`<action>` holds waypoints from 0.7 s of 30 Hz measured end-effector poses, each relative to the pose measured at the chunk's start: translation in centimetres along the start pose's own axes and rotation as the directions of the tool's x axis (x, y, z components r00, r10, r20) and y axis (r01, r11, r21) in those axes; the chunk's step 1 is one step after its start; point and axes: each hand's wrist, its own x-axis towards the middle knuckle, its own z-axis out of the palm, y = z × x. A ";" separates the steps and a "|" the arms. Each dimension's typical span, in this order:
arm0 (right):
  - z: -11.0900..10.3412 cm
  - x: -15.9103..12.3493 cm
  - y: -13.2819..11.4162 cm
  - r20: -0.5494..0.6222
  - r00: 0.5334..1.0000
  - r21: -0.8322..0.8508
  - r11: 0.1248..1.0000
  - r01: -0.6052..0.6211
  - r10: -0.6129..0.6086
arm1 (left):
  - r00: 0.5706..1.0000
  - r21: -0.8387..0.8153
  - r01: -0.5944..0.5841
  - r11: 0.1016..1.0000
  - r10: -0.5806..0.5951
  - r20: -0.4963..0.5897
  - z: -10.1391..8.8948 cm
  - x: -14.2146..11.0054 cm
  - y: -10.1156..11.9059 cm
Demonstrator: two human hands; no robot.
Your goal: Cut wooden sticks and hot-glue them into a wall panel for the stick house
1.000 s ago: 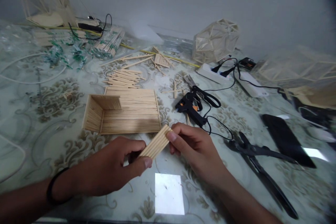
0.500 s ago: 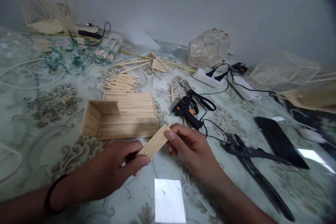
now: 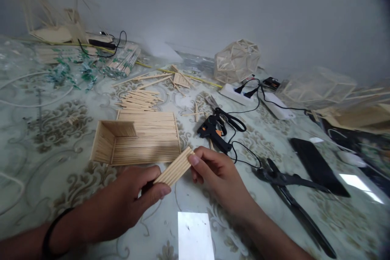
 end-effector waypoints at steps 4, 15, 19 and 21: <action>-0.2 0.1 0.0 -0.032 0.999 0.031 0.999 -0.017 0.018 | 0.999 -0.114 -0.031 0.993 0.030 -0.009 -0.3 -0.1 0.4; -0.5 0.2 0.1 -0.076 0.997 0.061 0.998 -0.023 0.028 | 1.000 -0.134 -0.013 0.991 0.012 -0.010 -0.7 -0.1 0.9; -0.5 0.2 0.0 -0.094 0.996 0.064 0.998 0.005 0.001 | 0.998 -0.105 -0.027 0.994 0.020 -0.062 -0.3 0.0 0.2; -0.6 0.2 0.0 -0.101 0.995 0.057 0.998 0.014 -0.008 | 0.996 -0.086 -0.033 0.996 0.026 -0.083 -0.3 0.1 0.0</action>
